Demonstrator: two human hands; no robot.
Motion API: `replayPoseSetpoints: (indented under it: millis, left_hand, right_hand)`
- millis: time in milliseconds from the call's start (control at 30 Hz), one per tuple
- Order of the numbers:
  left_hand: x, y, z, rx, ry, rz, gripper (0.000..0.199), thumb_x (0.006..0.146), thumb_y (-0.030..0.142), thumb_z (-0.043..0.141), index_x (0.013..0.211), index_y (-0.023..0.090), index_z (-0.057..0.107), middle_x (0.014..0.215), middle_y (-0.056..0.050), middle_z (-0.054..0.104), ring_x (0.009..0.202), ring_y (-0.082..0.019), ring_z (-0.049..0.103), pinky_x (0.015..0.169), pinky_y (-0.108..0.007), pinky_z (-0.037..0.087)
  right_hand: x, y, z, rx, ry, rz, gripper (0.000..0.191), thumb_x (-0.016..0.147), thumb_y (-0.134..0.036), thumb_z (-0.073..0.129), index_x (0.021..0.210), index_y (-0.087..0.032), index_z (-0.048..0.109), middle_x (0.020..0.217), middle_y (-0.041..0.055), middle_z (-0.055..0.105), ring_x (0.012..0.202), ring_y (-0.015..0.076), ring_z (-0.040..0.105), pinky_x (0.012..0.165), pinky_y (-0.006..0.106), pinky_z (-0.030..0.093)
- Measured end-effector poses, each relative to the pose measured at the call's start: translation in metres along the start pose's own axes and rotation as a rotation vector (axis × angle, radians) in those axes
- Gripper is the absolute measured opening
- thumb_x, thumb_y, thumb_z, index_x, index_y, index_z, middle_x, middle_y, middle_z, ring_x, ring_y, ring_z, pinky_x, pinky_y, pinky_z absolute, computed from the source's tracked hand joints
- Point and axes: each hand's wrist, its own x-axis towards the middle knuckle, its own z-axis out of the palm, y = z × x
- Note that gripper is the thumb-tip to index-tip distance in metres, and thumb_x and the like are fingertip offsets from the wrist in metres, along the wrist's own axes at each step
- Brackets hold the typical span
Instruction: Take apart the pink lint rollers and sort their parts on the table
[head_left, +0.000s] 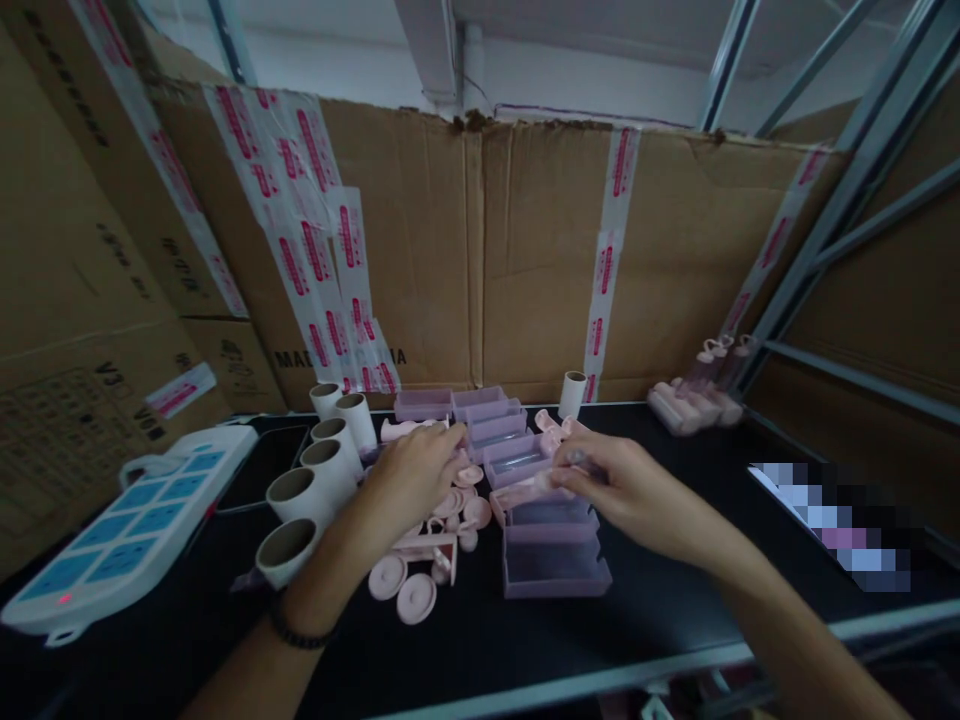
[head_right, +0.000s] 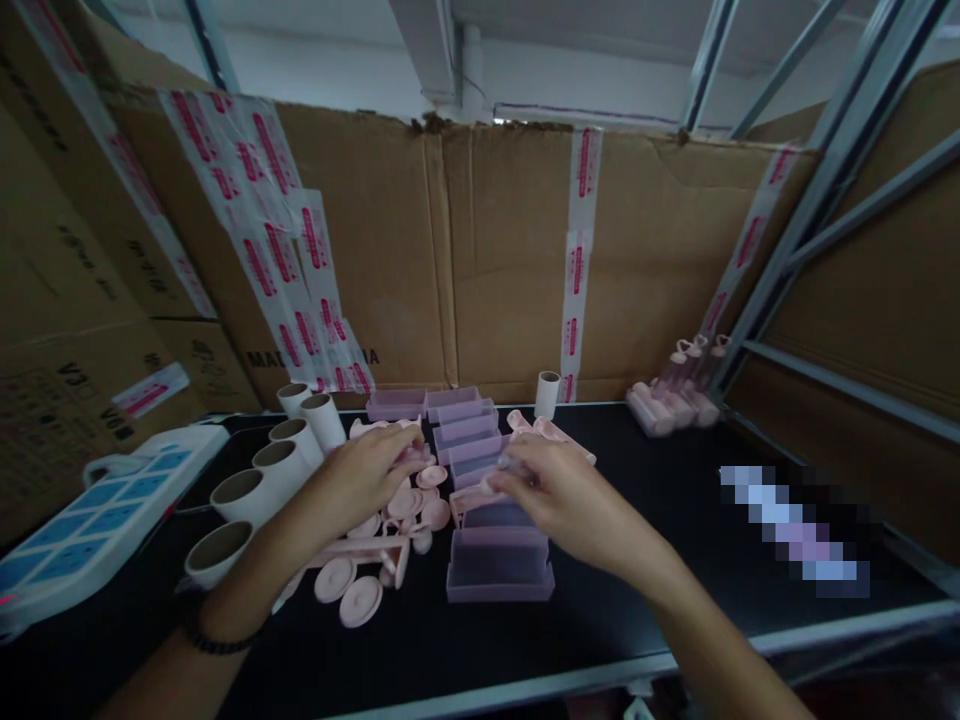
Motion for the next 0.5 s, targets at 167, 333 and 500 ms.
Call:
replayPoseSetpoints:
  millis: [167,333,500]
  left_hand:
    - [0.003,-0.014,0.019,0.216,-0.052,-0.004,0.022,0.090,0.012,0.057,0.109,0.018,0.066,0.113,-0.014,0.070,0.109,-0.033,0.065,0.090,-0.044,0.049]
    - [0.000,-0.013,0.028,0.250,-0.027,0.017,0.035,0.084,0.004,0.056,0.114,0.018,0.065,0.126,-0.015,0.065,0.120,-0.033,0.058,0.095,-0.046,0.047]
    - [-0.001,-0.011,0.035,0.264,-0.020,0.021,0.035,0.085,0.004,0.056,0.116,0.017,0.066,0.126,-0.016,0.065,0.120,-0.034,0.057,0.095,-0.047,0.047]
  right_hand:
    - [0.041,-0.003,0.044,-0.170,-0.149,-0.084,0.024,0.097,-0.031,0.063,0.078,-0.017,0.065,0.085,0.0044,0.070,0.080,0.0167,0.062,0.070,0.028,0.036]
    - [0.068,0.001,0.072,-0.345,-0.283,-0.039,0.015,0.094,-0.028,0.062,0.093,-0.017,0.073,0.100,0.0107,0.076,0.094,0.0235,0.070,0.070,0.028,0.037]
    - [0.075,0.004,0.082,-0.393,-0.304,-0.020,0.020,0.093,-0.028,0.060,0.105,-0.019,0.074,0.106,0.0128,0.077,0.098,0.0276,0.071,0.074,0.030,0.041]
